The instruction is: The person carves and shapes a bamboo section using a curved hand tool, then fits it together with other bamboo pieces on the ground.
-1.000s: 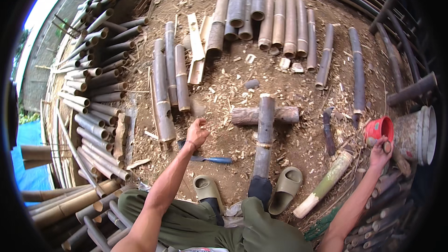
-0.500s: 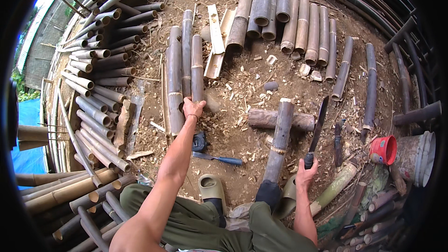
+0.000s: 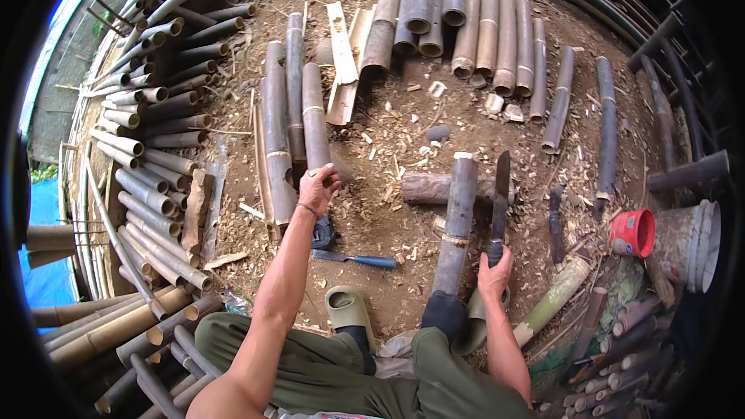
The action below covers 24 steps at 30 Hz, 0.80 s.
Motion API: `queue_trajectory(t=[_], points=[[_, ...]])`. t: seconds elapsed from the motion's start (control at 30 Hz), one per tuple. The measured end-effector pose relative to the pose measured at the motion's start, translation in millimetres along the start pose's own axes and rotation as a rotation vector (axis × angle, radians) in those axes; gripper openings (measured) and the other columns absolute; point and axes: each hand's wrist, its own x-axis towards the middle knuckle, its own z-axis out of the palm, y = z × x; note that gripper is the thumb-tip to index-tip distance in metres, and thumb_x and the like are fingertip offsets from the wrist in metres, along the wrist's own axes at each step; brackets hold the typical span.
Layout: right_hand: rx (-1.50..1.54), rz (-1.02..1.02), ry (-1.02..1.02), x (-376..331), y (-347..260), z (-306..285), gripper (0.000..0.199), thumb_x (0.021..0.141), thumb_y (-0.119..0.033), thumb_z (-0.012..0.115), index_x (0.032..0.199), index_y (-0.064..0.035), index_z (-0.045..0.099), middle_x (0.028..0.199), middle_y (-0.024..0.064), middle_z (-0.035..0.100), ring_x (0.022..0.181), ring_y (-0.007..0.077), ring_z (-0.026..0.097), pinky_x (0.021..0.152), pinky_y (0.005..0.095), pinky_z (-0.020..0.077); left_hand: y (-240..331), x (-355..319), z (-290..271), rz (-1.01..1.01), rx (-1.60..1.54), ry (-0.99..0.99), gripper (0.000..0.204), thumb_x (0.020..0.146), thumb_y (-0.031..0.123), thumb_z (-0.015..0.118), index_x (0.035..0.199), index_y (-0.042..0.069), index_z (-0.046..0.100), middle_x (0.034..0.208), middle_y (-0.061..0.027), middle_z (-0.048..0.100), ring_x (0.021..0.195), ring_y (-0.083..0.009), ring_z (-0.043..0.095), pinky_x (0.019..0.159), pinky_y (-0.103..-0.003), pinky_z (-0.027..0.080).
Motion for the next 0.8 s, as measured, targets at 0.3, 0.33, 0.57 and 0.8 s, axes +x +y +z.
queue_trajectory(t=[0.3, 0.33, 0.57, 0.8], points=[[0.015, 0.027, -0.048, 7, 1, 1, 0.05, 0.084, -0.017, 0.07, 0.126, -0.0027, 0.047, 0.111, 0.0212, 0.053, 0.101, 0.0403, 0.057, 0.085, 0.0477, 0.046, -8, 21, -11, 0.337, 0.76, 0.294, 0.046, 0.081, 0.025, 0.082, 0.104, -0.002, 0.052, 0.069, -0.005, 0.062, 0.052, -0.0128, 0.06, 0.046, -0.028, 0.052], [0.011, 0.037, -0.056, 8, 3, -1, 0.05, 0.084, -0.017, 0.07, 0.126, -0.0027, 0.047, 0.111, 0.0213, 0.053, 0.101, 0.0404, 0.057, 0.086, 0.0477, 0.0459, -11, 20, -9, 0.357, 0.777, 0.299, 0.048, 0.081, 0.027, 0.082, 0.106, -0.002, 0.052, 0.067, -0.0041, 0.062, 0.051, -0.0125, 0.06, 0.045, -0.027, 0.051], [0.01, -0.015, -0.025, 4, 10, 3, 0.049, 0.084, -0.016, 0.07, 0.125, -0.0009, 0.048, 0.109, 0.0215, 0.055, 0.102, 0.0397, 0.056, 0.088, 0.0472, 0.0443, 42, 2, 10, 0.877, 1.914, -0.03, 0.094, 0.069, 0.021, 0.078, 0.15, 0.011, 0.031, 0.152, -0.0199, 0.031, 0.141, -0.0354, 0.029, 0.117, -0.049, 0.025], [0.001, -0.022, -0.056, 2, 2, 13, 0.05, 0.085, -0.016, 0.069, 0.128, -0.0008, 0.047, 0.11, 0.0215, 0.056, 0.101, 0.0389, 0.057, 0.088, 0.0463, 0.0442, 105, 27, -72, -0.082, 1.496, 0.651, 0.092, 0.071, 0.019, 0.073, 0.149, 0.001, 0.028, 0.125, -0.0258, 0.061, 0.106, -0.0405, 0.065, 0.096, -0.045, 0.051]])
